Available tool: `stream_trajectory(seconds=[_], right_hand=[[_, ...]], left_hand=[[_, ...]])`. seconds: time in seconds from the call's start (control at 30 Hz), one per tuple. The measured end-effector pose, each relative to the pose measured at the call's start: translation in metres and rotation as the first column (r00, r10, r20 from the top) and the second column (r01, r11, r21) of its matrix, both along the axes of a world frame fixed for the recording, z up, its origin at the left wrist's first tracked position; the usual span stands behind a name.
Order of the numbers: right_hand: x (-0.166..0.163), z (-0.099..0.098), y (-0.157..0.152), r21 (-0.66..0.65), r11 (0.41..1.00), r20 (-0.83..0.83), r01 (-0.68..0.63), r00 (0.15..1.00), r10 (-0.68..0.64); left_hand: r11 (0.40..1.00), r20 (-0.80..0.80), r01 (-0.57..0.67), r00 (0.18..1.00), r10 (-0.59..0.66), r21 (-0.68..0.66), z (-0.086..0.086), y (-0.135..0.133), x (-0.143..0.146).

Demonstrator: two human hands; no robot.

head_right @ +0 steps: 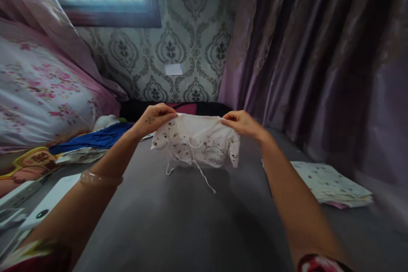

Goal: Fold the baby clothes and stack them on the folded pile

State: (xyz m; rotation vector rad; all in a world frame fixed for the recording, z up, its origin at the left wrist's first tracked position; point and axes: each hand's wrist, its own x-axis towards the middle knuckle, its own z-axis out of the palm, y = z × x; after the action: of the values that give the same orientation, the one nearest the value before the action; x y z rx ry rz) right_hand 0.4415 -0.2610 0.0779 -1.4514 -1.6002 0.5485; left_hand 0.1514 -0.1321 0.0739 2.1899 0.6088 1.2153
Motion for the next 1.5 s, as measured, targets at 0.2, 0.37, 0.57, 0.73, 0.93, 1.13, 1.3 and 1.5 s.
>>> stream_trajectory(seconds=[0.2,0.37,0.57,0.73,0.93,1.13,1.3,1.5], right_hand=[[0.000,-0.004,0.010,-0.016,1.000,-0.039,0.021,0.999,-0.021],[0.001,-0.003,0.020,0.078,0.996,0.010,0.047,0.999,-0.048],[-0.006,-0.005,0.025,0.091,0.991,-0.106,0.098,0.990,-0.088],[-0.011,-0.014,0.034,0.203,0.951,-0.040,0.232,0.973,-0.229],[-0.031,-0.014,0.026,0.567,0.769,0.215,0.294,0.849,-0.483],[-0.059,-0.010,-0.010,0.714,0.689,0.326,0.126,0.810,-0.487],[-0.067,0.011,-0.067,0.577,0.802,0.208,0.154,0.922,-0.326],[-0.063,0.029,-0.091,0.195,0.963,0.006,0.184,0.982,-0.189]], left_hand=[[0.998,-0.021,-0.015,1.000,0.014,-0.068,-0.004,0.006,0.003],[0.985,0.060,-0.031,0.997,0.041,-0.169,-0.012,0.018,0.009],[0.965,0.129,0.066,0.991,-0.033,-0.254,-0.018,0.018,0.013],[0.958,0.137,0.088,0.989,-0.052,-0.271,-0.026,0.019,0.015],[0.987,0.213,-0.077,0.971,0.106,-0.138,-0.036,0.017,0.025],[0.879,0.403,-0.459,0.834,0.376,0.129,-0.043,-0.021,0.017],[0.730,0.319,-0.461,0.885,0.339,0.504,-0.021,-0.079,-0.037],[0.821,-0.029,-0.273,0.943,0.331,0.502,0.033,-0.103,-0.082]])
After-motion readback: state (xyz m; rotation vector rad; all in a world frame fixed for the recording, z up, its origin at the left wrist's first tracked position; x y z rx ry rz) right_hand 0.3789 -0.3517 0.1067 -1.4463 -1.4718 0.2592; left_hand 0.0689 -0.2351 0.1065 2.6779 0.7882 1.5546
